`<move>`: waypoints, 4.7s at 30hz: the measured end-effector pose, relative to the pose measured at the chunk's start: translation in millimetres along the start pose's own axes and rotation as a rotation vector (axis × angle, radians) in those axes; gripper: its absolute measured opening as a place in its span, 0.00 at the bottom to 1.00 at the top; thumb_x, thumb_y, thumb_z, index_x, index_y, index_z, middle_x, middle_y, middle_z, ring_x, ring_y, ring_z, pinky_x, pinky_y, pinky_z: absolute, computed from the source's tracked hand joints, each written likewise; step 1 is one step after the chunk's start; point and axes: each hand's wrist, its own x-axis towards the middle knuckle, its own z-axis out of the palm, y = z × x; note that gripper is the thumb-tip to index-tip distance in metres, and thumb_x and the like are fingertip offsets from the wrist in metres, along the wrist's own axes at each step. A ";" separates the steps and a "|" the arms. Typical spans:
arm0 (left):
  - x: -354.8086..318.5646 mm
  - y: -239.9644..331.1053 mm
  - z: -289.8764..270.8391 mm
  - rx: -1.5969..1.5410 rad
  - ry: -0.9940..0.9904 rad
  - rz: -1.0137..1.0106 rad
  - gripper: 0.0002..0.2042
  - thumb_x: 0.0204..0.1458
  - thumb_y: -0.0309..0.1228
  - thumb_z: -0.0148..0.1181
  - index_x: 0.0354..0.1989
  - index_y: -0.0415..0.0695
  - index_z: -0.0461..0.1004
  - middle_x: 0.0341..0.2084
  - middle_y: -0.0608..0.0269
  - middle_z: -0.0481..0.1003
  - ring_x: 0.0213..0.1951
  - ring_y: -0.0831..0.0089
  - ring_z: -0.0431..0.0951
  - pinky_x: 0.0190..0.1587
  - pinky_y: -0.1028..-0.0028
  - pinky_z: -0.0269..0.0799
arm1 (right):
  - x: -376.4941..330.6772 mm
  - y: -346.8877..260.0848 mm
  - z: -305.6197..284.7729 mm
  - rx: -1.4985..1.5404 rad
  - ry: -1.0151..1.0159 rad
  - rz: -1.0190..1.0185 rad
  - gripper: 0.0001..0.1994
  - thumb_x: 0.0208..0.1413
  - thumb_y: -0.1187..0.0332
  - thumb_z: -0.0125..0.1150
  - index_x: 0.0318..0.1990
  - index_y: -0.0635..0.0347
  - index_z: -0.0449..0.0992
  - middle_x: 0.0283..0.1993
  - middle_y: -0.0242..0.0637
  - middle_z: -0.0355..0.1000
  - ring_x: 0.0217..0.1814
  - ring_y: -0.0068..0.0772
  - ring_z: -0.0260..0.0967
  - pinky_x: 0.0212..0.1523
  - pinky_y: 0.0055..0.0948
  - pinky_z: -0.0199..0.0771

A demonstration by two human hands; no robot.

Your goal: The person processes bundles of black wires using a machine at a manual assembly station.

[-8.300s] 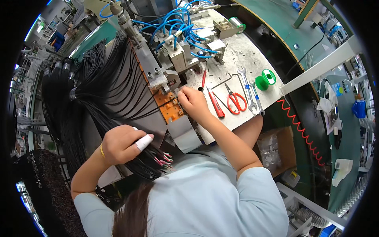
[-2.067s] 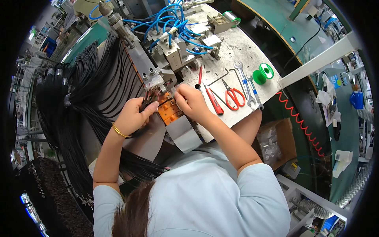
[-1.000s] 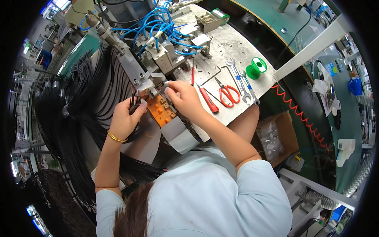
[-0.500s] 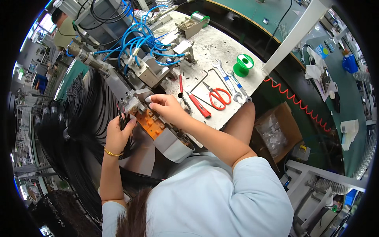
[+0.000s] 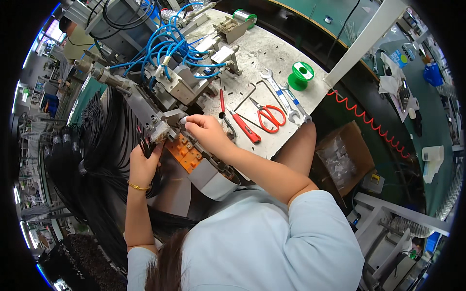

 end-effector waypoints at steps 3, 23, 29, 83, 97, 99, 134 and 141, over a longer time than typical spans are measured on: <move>2.2 6.0 2.9 0.000 -0.026 -0.116 0.07 0.52 0.26 0.59 0.31 0.35 0.71 0.18 0.63 0.72 0.15 0.77 0.70 0.21 0.75 0.67 | -0.8 -0.5 5.0 0.076 -0.015 0.055 0.13 0.55 0.68 0.57 0.45 0.65 0.75 0.38 0.28 0.73 0.43 0.18 0.66 0.47 0.21 0.64; 4.2 3.9 -2.8 -0.037 -0.002 -0.133 0.05 0.53 0.25 0.57 0.32 0.36 0.71 0.18 0.66 0.71 0.15 0.80 0.70 0.20 0.78 0.66 | -1.5 2.4 3.2 0.055 0.017 -0.077 0.11 0.55 0.69 0.55 0.42 0.64 0.77 0.34 0.30 0.72 0.39 0.20 0.66 0.44 0.23 0.63; -16.7 27.0 -29.5 -0.140 -0.400 -0.131 0.05 0.54 0.27 0.56 0.31 0.37 0.72 0.18 0.67 0.72 0.16 0.82 0.70 0.21 0.80 0.66 | -6.6 -1.3 3.1 -0.636 0.075 -0.417 0.12 0.56 0.68 0.54 0.41 0.68 0.76 0.33 0.36 0.72 0.38 0.26 0.68 0.42 0.26 0.65; -12.2 8.0 2.9 -0.210 -0.240 0.069 0.08 0.51 0.27 0.61 0.35 0.35 0.76 0.21 0.65 0.75 0.25 0.83 0.70 0.29 0.78 0.67 | -14.4 0.3 -11.4 -0.721 -0.059 -0.364 0.10 0.57 0.68 0.50 0.30 0.66 0.68 0.27 0.41 0.66 0.32 0.39 0.64 0.33 0.34 0.63; -12.8 10.3 -1.3 -0.268 -0.446 0.015 0.07 0.54 0.30 0.60 0.34 0.38 0.76 0.23 0.70 0.75 0.24 0.85 0.70 0.30 0.82 0.66 | -29.7 -35.6 17.1 -0.676 -0.132 -0.602 0.05 0.52 0.70 0.59 0.31 0.61 0.73 0.29 0.34 0.71 0.35 0.33 0.68 0.41 0.30 0.62; -14.7 15.3 -1.4 -0.397 -0.443 0.014 0.07 0.53 0.30 0.61 0.34 0.38 0.76 0.23 0.70 0.75 0.24 0.85 0.69 0.30 0.82 0.66 | -30.8 -39.8 13.9 -0.687 -0.158 -0.599 0.04 0.52 0.70 0.59 0.31 0.61 0.73 0.29 0.34 0.71 0.35 0.33 0.68 0.41 0.30 0.62; -17.0 19.5 -4.5 -0.315 -0.174 0.053 0.06 0.53 0.28 0.59 0.32 0.37 0.74 0.22 0.72 0.73 0.22 0.87 0.66 0.25 0.83 0.62 | -23.3 -21.5 -5.2 -0.781 -0.042 -0.441 0.11 0.61 0.64 0.50 0.33 0.65 0.67 0.27 0.39 0.63 0.32 0.34 0.61 0.35 0.30 0.62; -15.5 21.8 -1.7 -0.324 -0.344 -0.211 0.08 0.54 0.29 0.59 0.35 0.36 0.74 0.21 0.68 0.74 0.18 0.85 0.68 0.20 0.82 0.64 | -12.2 -10.1 -13.0 -0.612 -0.164 -0.249 0.10 0.60 0.67 0.50 0.32 0.66 0.66 0.26 0.40 0.63 0.32 0.35 0.61 0.34 0.30 0.62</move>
